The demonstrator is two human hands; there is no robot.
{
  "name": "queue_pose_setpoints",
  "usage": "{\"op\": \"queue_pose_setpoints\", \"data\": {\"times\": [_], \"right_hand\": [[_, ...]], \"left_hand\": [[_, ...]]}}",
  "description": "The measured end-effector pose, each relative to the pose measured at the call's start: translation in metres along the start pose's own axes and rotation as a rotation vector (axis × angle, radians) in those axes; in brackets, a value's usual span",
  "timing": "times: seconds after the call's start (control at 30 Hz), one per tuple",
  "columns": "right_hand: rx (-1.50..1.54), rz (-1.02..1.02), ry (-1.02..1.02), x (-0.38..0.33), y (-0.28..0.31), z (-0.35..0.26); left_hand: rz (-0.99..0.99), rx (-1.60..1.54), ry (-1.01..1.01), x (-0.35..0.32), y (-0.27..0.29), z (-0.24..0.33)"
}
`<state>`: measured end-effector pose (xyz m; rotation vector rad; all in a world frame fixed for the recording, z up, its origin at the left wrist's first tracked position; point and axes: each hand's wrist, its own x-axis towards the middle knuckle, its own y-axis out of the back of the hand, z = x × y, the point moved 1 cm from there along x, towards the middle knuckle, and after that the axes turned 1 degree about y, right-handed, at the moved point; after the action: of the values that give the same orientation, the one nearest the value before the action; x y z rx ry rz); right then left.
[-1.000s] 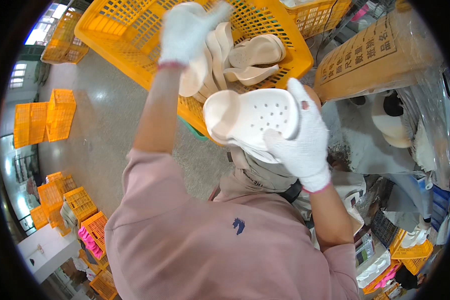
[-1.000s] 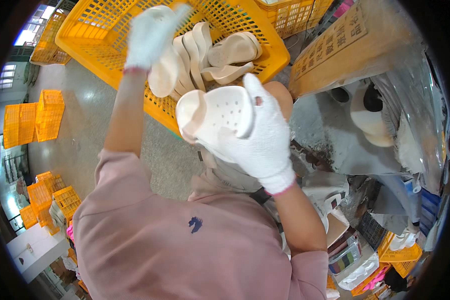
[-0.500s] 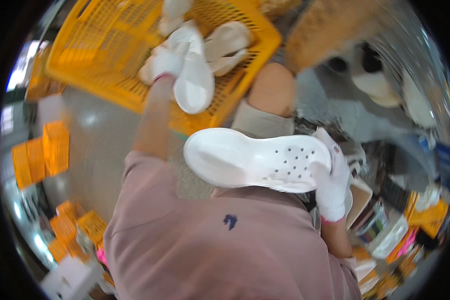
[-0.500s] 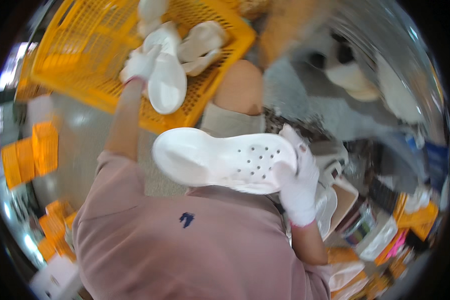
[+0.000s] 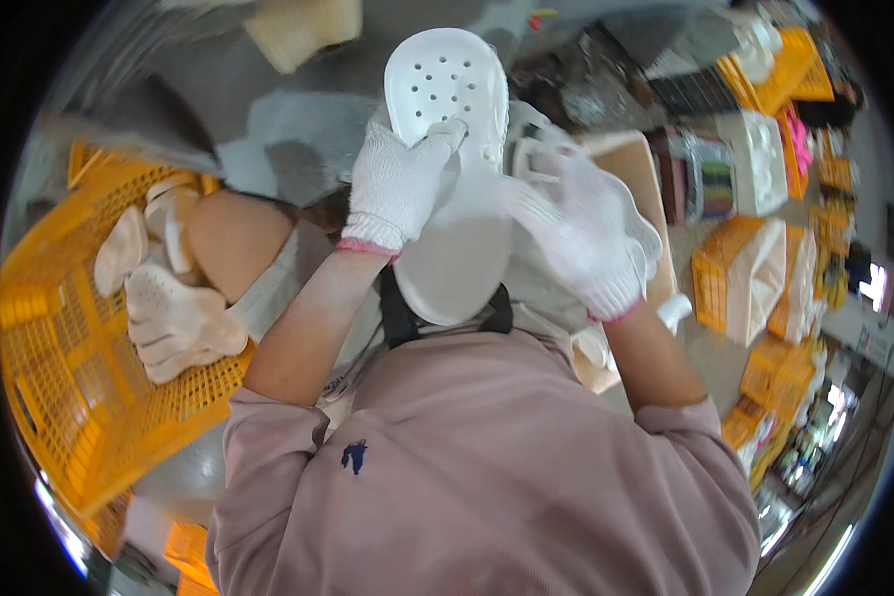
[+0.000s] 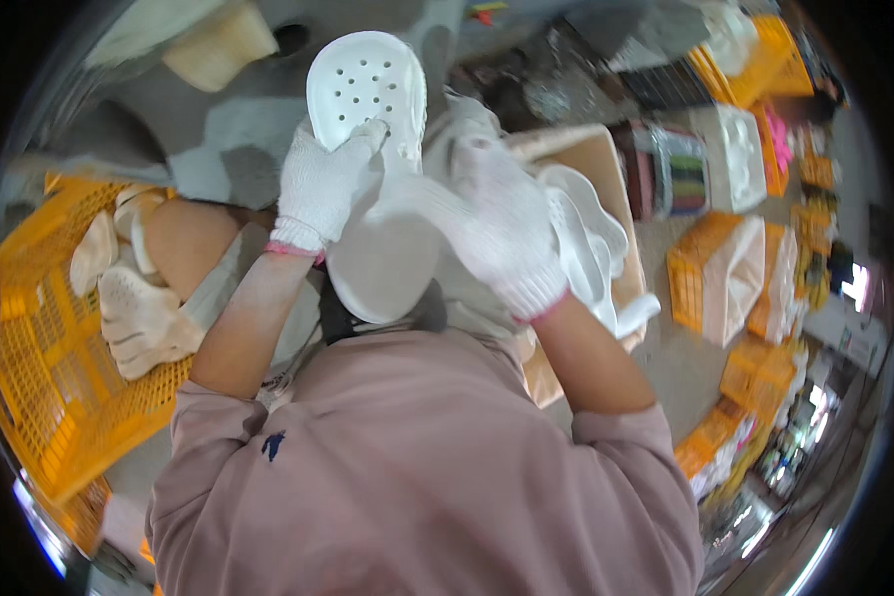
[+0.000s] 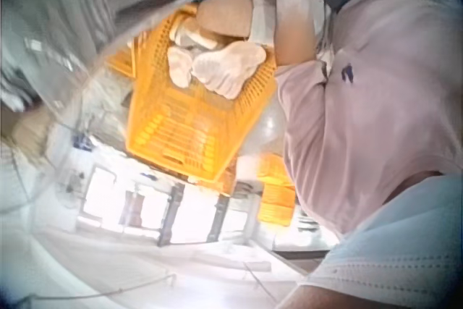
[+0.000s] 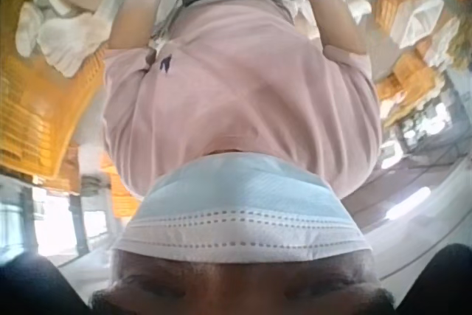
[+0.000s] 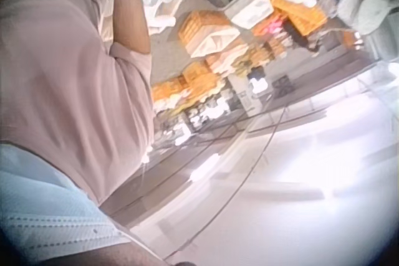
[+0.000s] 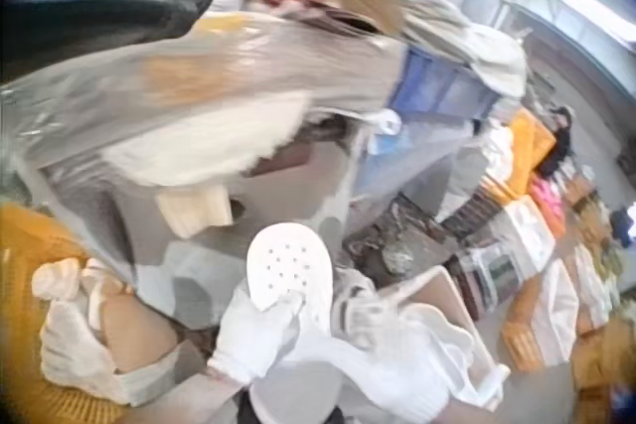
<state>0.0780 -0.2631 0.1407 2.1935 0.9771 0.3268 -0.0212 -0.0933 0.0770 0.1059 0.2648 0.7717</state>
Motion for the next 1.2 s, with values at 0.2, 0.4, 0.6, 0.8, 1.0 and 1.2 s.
{"op": "queue_pose_setpoints", "data": {"times": [0.2,0.4,0.6,0.8,1.0,1.2], "right_hand": [[-0.181,-0.415,-0.052,0.024,0.010,0.036],[0.934,-0.278,-0.478,-0.004,0.028,0.041],[1.006,-0.012,0.024,0.001,0.113,0.033],[0.530,0.029,-0.278,-0.031,0.037,-0.009],[0.036,0.343,-0.117,-0.046,0.015,-0.036],[-0.223,0.198,0.072,0.033,0.030,-0.034]], "left_hand": [[-0.145,0.600,-0.196,0.007,-0.021,0.026],[-0.104,0.757,-0.076,0.037,0.000,-0.004],[-0.056,-0.292,0.210,0.075,0.011,-0.076],[0.145,-0.912,0.121,0.055,-0.060,-0.041],[0.155,-0.864,0.154,0.057,-0.079,0.030],[0.223,-0.288,-0.091,0.116,-0.060,0.008]]}}
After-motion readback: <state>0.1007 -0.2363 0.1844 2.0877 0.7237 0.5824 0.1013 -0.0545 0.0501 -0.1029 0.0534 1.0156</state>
